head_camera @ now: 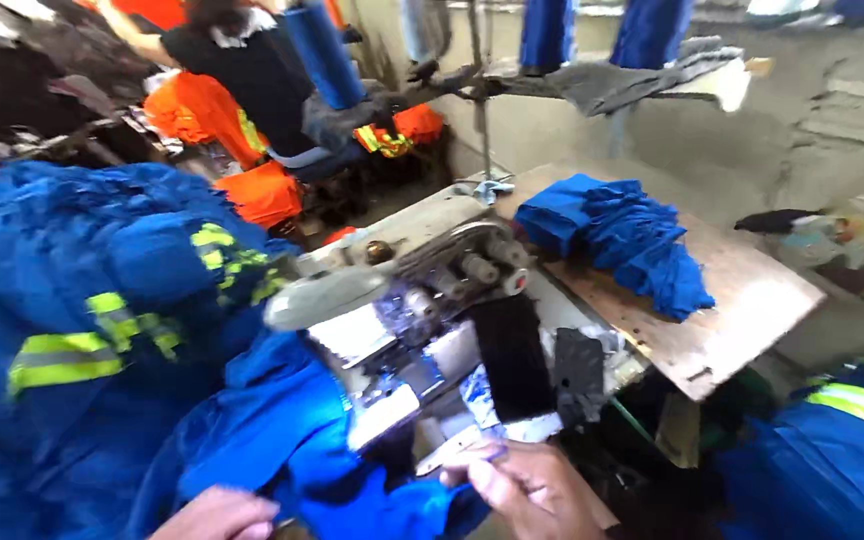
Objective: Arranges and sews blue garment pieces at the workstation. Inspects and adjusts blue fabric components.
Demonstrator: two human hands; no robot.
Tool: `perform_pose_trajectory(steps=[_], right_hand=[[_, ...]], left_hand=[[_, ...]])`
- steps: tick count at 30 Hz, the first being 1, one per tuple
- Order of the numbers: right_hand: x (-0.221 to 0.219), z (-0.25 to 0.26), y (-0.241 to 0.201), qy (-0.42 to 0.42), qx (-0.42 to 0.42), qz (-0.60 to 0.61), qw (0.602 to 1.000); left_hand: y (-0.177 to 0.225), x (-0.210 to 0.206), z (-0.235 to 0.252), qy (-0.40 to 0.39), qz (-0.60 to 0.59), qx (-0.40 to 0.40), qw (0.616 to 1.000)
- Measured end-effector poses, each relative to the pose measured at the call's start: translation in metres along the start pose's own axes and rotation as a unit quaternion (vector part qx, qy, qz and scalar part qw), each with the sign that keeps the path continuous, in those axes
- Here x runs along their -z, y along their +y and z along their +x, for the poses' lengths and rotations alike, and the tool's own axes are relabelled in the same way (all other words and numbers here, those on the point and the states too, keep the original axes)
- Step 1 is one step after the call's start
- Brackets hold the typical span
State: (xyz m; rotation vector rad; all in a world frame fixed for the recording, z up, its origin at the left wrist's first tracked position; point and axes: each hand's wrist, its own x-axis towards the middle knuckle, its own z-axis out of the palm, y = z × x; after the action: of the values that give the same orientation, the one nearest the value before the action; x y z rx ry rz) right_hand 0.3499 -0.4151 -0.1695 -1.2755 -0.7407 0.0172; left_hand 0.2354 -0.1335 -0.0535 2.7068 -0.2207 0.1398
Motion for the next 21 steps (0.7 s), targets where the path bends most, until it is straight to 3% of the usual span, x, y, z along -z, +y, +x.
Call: perform_pose_trajectory(steps=[3,6,8,11,14,17,19,21], right_hand=[[-0.017,0.004,-0.010,-0.085,-0.013,0.018,0.996],[-0.016,0.001,-0.030,-0.126,0.000,0.022,0.992],[0.004,0.000,-0.038,-0.124,-0.009,-0.008,0.992],[0.025,-0.005,-0.024,-0.088,-0.047,-0.061,0.993],[-0.006,-0.001,0.000,-0.063,-0.082,-0.098,0.990],[-0.055,0.009,0.028,-0.081,-0.144,-0.103,0.981],[-0.070,0.019,0.040,-0.100,-0.166,-0.103,0.976],[-0.072,0.027,0.044,-0.115,-0.162,-0.076,0.977]], left_hand=[[0.014,-0.035,0.021,0.020,-0.154,-0.103,0.982],[-0.003,-0.069,0.022,-0.037,-0.044,-0.046,0.997],[-0.030,-0.051,-0.002,-0.053,0.025,0.003,0.998],[-0.070,-0.003,-0.039,0.082,0.108,-0.016,0.991],[-0.092,0.049,-0.049,0.128,0.188,-0.009,0.974],[-0.120,0.058,-0.039,0.098,0.235,0.042,0.966],[-0.091,0.053,-0.036,0.176,0.207,0.041,0.961],[-0.016,0.051,-0.048,0.266,0.018,-0.002,0.964]])
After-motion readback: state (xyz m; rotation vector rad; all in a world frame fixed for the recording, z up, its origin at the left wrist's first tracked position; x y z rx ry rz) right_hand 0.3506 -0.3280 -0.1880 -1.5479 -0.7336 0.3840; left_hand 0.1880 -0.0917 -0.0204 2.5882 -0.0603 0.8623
